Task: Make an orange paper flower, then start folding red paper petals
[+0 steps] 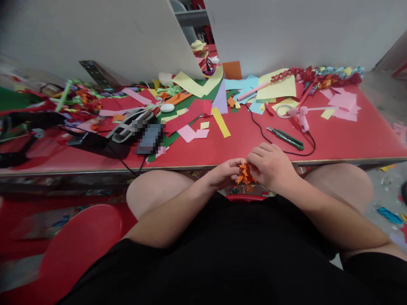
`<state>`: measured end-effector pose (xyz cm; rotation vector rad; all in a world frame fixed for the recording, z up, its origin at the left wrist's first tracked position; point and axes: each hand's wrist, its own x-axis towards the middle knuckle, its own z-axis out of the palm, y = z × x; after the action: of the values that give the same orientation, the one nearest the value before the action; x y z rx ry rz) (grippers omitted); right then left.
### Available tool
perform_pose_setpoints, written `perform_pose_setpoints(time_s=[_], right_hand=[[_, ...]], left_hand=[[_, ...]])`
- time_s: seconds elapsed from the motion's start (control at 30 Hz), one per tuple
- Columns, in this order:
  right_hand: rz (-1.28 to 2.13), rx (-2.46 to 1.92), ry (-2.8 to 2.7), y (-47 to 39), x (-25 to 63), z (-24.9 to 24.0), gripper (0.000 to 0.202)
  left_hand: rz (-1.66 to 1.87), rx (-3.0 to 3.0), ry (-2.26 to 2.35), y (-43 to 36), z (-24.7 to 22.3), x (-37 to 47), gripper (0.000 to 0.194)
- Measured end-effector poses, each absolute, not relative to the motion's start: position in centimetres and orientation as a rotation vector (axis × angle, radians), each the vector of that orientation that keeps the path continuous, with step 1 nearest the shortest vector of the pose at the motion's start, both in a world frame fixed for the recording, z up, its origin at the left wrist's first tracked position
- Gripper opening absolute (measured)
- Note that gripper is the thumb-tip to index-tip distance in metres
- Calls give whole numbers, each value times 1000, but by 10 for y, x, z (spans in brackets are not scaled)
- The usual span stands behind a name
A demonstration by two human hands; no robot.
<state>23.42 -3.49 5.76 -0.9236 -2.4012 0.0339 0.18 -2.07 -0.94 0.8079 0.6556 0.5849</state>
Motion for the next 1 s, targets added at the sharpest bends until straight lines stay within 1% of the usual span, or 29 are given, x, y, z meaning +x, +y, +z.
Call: perform_pose_setpoints(time_s=[0.1, 0.27, 0.37, 0.5, 0.67, 0.83, 0.93, 1.0], right_hand=[[106, -905, -2358, -37, 232, 58, 15], [233, -910, -2289, -37, 233, 62, 11], [385, -930, -2298, -36, 236, 65, 9], [630, -982, -2380, -33, 243, 71, 13], [746, -962, -2489, -28, 249, 74, 14], [761, -774, -2633, -22, 252, 72, 17], [641, -632, -2699, -21, 251, 73, 16], [523, -595, -2712, -22, 251, 74, 20]], left_hand=[[596, 769, 644, -21, -9, 0, 45], [625, 738, 600, -18, -11, -1, 51], [602, 809, 613, -16, -13, -1, 54], [550, 933, 653, -15, -12, -2, 52], [449, 1035, 651, -13, -10, -5, 49], [329, 1100, 607, -10, -13, -7, 45], [343, 1099, 617, -8, -15, -7, 46], [383, 1102, 629, -7, -15, -8, 44]])
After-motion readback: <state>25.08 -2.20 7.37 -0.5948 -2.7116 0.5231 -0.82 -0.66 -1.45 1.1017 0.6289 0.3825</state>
